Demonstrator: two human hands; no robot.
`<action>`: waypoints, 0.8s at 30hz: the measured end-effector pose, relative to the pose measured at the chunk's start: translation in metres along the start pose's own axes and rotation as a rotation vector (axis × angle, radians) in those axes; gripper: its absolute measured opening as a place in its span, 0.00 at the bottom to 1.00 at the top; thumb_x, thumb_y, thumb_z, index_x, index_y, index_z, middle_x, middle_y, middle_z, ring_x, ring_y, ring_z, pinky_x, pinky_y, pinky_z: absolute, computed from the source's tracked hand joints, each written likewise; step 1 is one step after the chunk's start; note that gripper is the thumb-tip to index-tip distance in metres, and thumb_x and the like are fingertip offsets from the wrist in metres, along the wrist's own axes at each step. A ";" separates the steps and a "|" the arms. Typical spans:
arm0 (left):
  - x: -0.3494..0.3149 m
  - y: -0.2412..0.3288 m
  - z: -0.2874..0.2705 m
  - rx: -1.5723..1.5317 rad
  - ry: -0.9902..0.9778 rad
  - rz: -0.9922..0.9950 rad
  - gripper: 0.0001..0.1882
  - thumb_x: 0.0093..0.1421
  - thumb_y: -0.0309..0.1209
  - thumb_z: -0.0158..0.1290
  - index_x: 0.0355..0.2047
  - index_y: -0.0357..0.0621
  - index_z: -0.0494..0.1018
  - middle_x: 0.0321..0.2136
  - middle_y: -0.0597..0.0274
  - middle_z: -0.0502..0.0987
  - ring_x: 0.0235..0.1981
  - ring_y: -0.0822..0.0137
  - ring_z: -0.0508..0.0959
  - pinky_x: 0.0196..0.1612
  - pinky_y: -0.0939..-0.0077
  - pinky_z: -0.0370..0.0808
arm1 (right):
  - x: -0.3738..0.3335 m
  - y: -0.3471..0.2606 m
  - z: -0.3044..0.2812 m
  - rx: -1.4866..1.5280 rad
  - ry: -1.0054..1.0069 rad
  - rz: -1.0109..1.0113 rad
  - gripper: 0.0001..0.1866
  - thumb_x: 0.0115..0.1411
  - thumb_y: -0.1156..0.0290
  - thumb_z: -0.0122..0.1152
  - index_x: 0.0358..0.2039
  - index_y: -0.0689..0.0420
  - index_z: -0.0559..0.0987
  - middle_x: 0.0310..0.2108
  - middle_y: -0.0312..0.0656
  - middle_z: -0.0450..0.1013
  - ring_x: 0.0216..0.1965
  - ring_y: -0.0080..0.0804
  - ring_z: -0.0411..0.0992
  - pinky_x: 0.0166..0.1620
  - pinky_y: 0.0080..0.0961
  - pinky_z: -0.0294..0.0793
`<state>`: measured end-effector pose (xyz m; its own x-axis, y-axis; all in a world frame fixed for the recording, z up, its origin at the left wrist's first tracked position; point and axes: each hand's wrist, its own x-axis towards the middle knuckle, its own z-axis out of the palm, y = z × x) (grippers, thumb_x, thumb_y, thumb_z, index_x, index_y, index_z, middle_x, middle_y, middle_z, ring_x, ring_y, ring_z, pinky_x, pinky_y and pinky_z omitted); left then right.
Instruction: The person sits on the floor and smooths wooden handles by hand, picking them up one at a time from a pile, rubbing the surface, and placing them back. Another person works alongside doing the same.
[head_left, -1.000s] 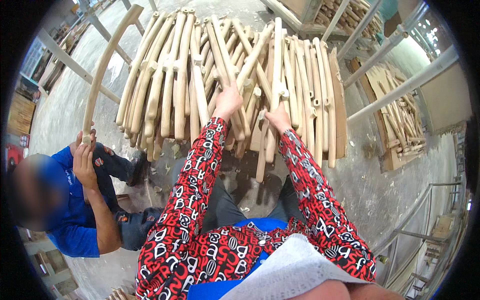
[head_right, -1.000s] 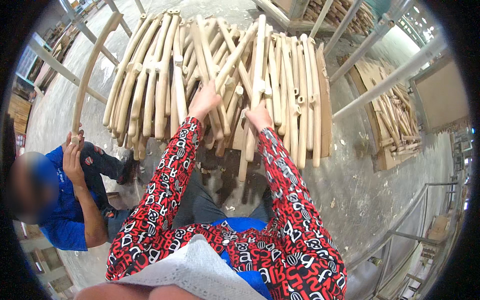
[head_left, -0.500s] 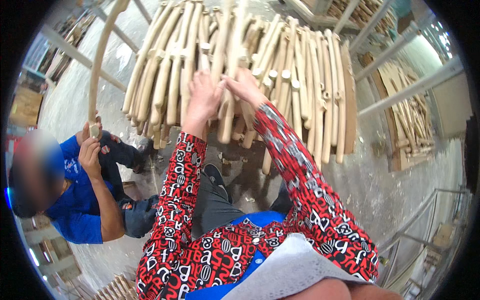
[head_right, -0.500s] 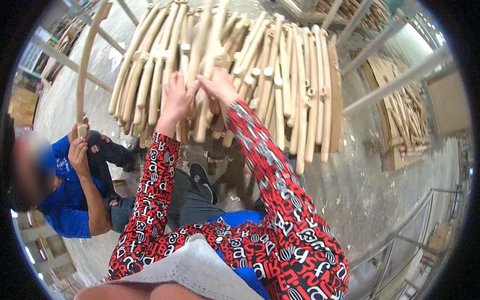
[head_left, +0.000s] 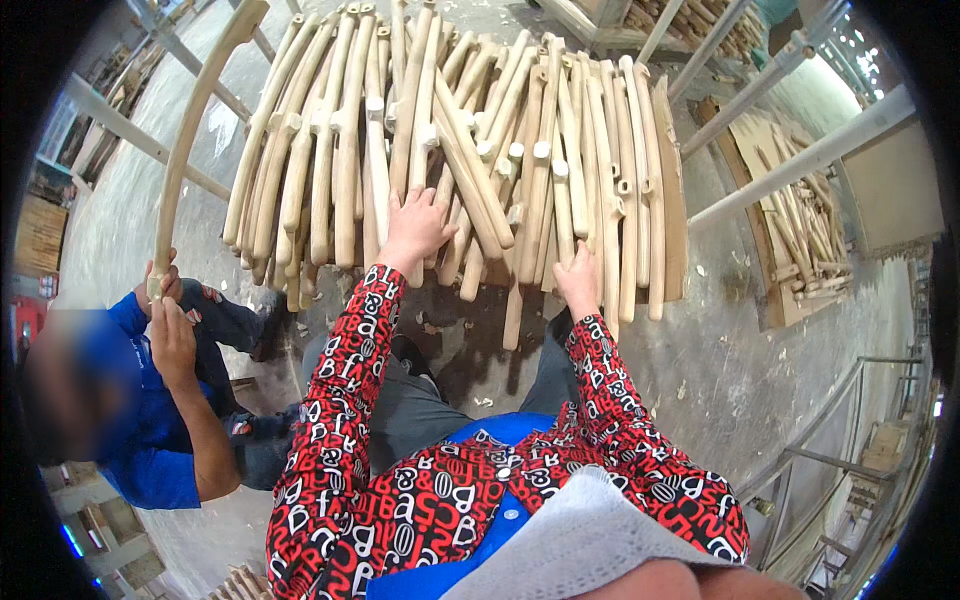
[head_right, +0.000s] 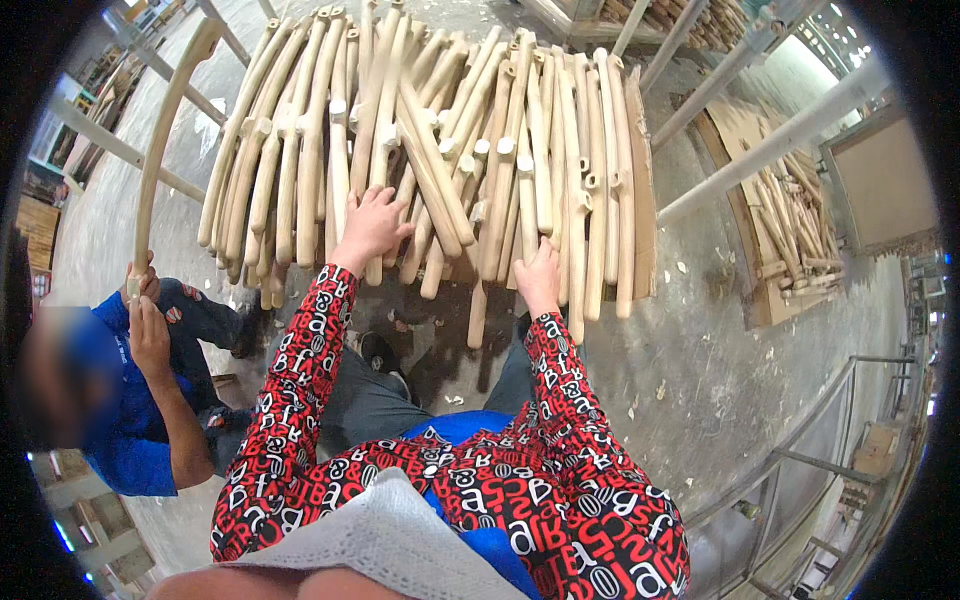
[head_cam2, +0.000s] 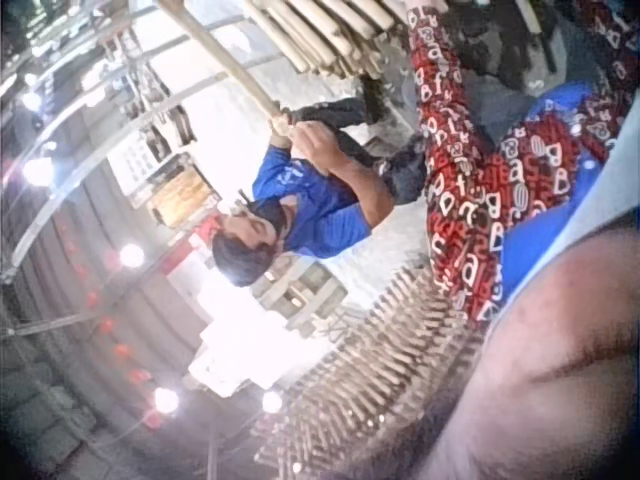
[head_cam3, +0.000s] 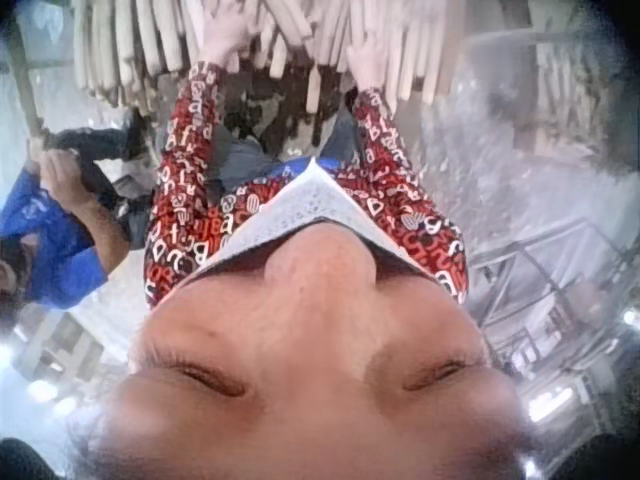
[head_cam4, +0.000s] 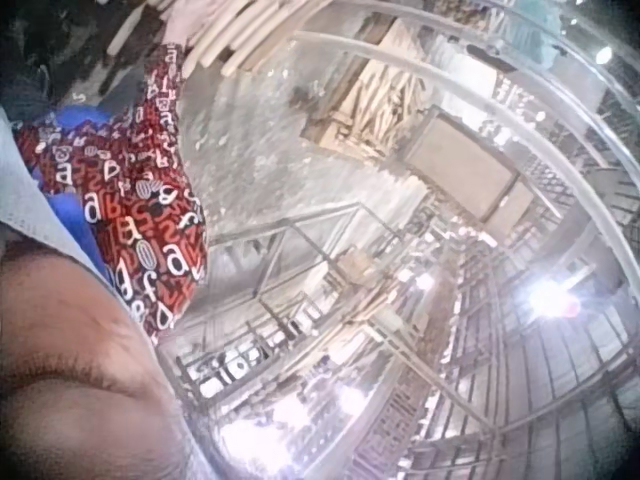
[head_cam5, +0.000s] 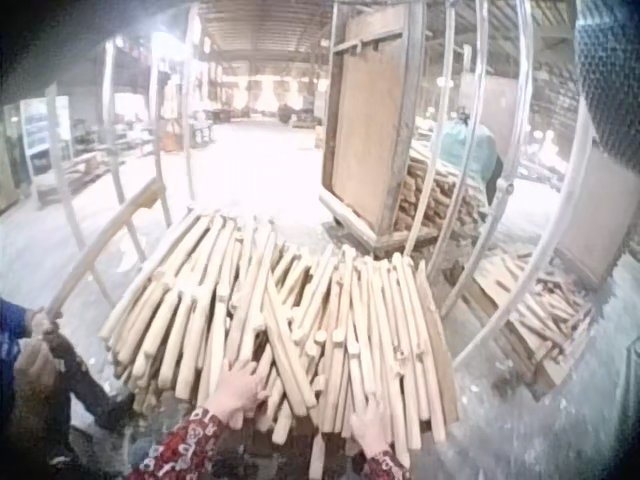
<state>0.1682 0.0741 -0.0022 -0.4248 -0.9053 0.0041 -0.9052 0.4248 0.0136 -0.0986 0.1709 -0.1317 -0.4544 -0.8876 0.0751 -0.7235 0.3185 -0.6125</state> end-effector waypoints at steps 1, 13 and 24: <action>0.012 0.023 -0.006 -0.022 0.044 0.051 0.24 0.56 0.50 0.54 0.47 0.48 0.75 0.51 0.56 0.71 0.58 0.55 0.64 0.62 0.48 0.54 | 0.004 0.025 -0.007 -0.019 -0.059 0.119 0.24 0.50 0.67 0.57 0.48 0.64 0.68 0.40 0.57 0.71 0.39 0.55 0.73 0.45 0.46 0.72; 0.007 0.044 0.017 0.017 -0.148 0.227 0.24 0.60 0.50 0.48 0.54 0.55 0.71 0.59 0.68 0.67 0.63 0.55 0.60 0.64 0.45 0.50 | -0.044 -0.084 0.011 1.506 -0.703 0.638 0.14 0.63 0.59 0.54 0.44 0.50 0.64 0.28 0.40 0.69 0.20 0.32 0.72 0.23 0.31 0.77; 0.006 0.080 0.009 -1.198 -0.280 0.120 0.38 0.65 0.43 0.49 0.66 0.40 0.45 0.56 0.40 0.67 0.57 0.55 0.69 0.60 0.65 0.64 | -0.074 -0.089 -0.023 1.136 -0.304 0.096 0.22 0.58 0.77 0.52 0.54 0.62 0.64 0.29 0.39 0.71 0.22 0.23 0.70 0.25 0.21 0.73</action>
<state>0.0932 0.1022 -0.0103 -0.6257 -0.7667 -0.1438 -0.3395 0.1017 0.9351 -0.0121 0.2162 -0.0650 -0.2284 -0.9678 -0.1061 0.2542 0.0459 -0.9661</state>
